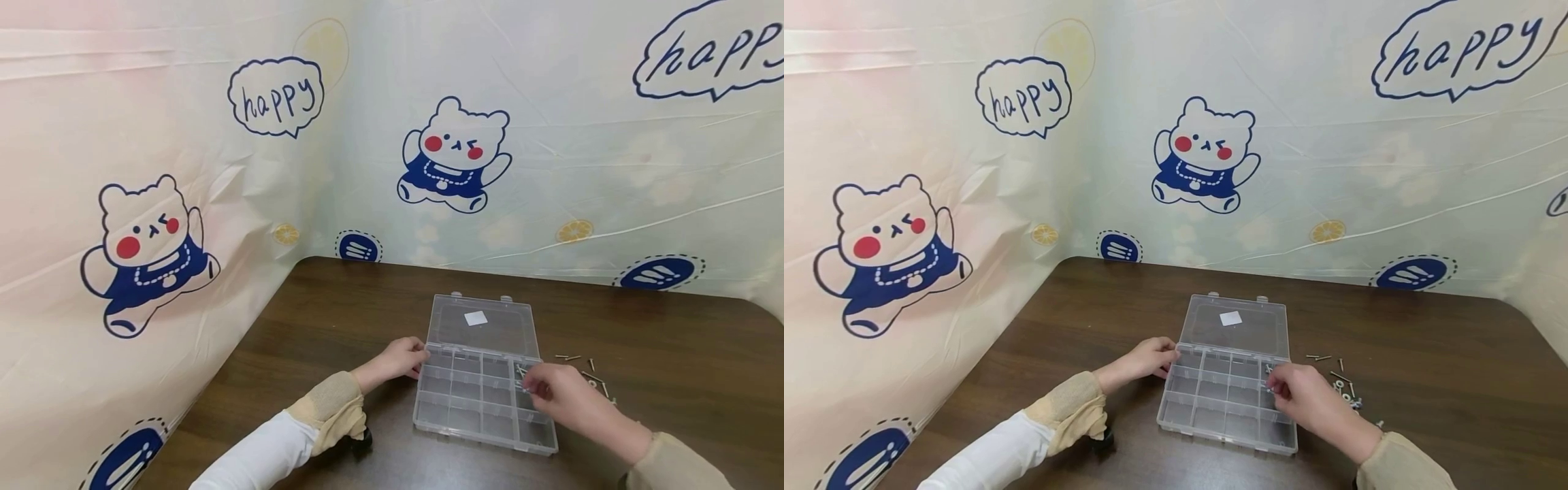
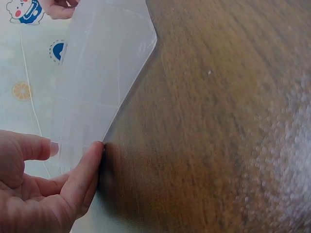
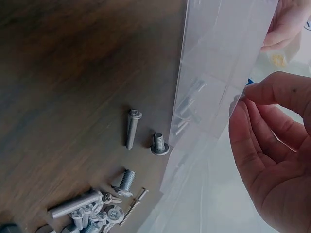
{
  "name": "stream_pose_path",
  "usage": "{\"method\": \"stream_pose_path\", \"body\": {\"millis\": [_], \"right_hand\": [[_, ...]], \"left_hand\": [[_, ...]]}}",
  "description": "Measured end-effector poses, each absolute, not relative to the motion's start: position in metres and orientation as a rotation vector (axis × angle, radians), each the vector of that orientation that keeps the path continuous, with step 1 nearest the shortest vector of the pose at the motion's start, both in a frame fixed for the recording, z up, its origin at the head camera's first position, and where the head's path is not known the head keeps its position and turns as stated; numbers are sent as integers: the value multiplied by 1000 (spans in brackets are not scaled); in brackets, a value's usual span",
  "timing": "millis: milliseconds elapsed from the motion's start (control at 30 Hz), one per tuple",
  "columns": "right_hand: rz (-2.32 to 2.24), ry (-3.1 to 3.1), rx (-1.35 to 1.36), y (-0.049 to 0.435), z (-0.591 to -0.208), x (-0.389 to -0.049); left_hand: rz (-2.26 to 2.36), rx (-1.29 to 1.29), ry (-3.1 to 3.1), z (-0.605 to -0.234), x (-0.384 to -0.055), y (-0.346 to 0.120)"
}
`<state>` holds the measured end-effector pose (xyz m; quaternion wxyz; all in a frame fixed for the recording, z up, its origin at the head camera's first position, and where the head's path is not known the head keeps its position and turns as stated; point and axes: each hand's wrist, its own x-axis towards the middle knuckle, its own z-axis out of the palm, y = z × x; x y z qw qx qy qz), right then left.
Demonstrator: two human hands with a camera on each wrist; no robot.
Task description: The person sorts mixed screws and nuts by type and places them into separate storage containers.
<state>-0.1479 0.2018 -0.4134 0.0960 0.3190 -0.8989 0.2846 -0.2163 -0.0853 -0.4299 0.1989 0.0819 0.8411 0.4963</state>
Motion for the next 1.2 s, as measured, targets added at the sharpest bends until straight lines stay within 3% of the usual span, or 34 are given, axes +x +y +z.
{"method": "stream_pose_path", "body": {"millis": [633,1200], "right_hand": [[716,-2728,871,237,-399,-149],[573,-2968,750,277,-416,-141]], "left_hand": [[1414,225,2343,-429,-217,-84],[1408,234,2348,-432,-217,-85]]}}
